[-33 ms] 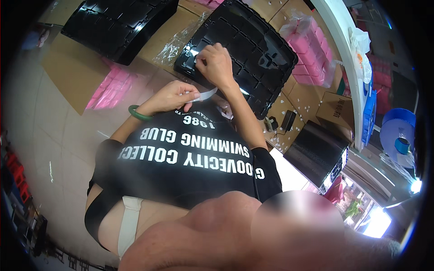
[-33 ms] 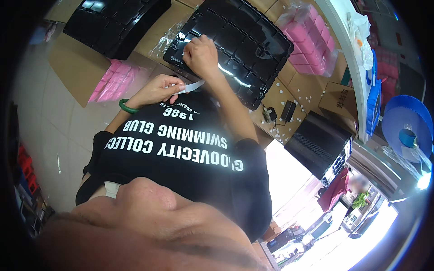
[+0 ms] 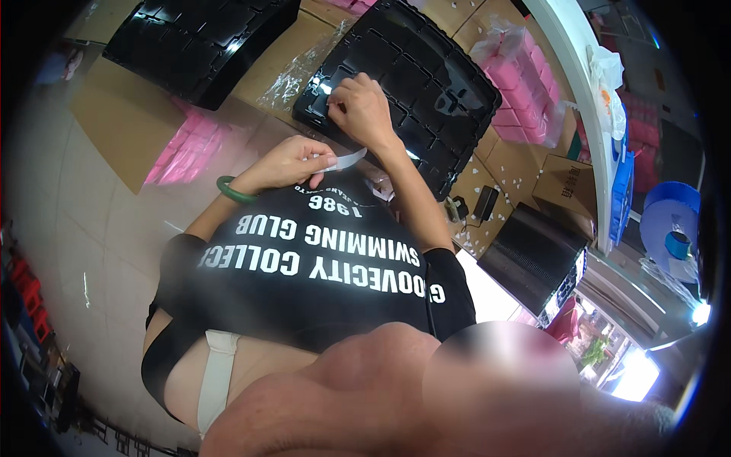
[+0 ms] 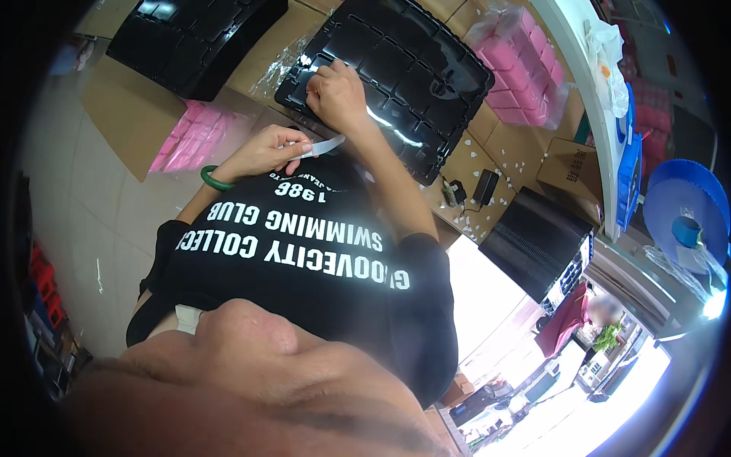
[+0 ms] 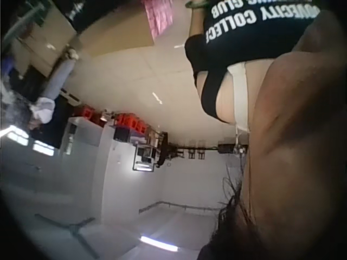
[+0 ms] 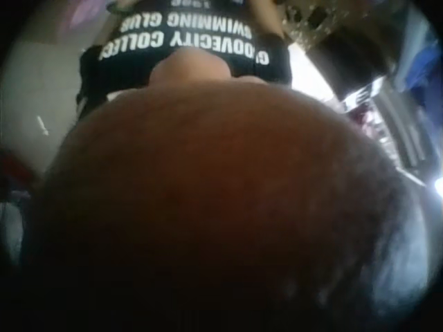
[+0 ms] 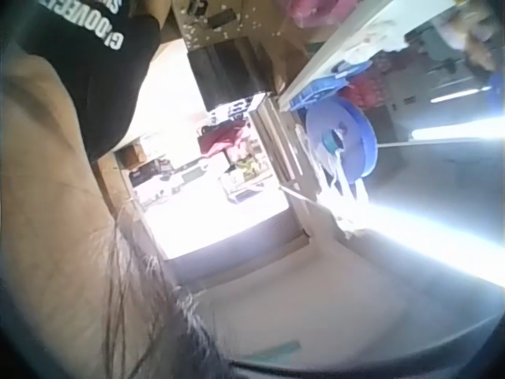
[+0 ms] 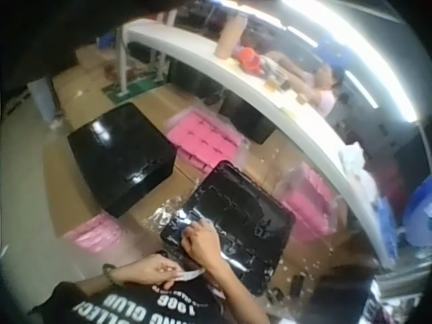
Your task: The person applies adhesive strips to a plastic tray by hand, then sticks foam pads into the grid of the tray.
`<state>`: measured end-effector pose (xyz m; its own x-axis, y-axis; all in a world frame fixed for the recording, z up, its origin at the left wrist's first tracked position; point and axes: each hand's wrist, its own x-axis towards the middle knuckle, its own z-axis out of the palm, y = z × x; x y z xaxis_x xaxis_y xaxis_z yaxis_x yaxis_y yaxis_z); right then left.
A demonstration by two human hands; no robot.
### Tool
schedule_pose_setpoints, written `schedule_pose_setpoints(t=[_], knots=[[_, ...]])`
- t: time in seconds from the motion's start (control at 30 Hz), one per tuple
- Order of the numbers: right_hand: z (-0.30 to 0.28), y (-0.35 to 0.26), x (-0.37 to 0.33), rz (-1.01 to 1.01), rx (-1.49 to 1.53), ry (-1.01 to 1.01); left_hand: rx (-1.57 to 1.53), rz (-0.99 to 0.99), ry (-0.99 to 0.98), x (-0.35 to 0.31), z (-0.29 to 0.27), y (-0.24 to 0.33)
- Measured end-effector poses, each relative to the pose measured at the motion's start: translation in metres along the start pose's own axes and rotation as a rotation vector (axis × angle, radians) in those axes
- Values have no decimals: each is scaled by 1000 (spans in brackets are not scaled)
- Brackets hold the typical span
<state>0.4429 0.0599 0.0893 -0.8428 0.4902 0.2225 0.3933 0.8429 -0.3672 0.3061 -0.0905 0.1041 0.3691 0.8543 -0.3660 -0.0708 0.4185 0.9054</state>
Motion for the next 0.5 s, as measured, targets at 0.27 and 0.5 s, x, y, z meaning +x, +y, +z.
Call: schedule_pose_setpoints(t=[0.27, 0.5], knots=[[11, 4, -5, 144, 40, 167, -9, -32, -6, 4, 3, 5], [17, -8, -5, 192, -123, 221, 25, -35, -9, 10, 2, -2]])
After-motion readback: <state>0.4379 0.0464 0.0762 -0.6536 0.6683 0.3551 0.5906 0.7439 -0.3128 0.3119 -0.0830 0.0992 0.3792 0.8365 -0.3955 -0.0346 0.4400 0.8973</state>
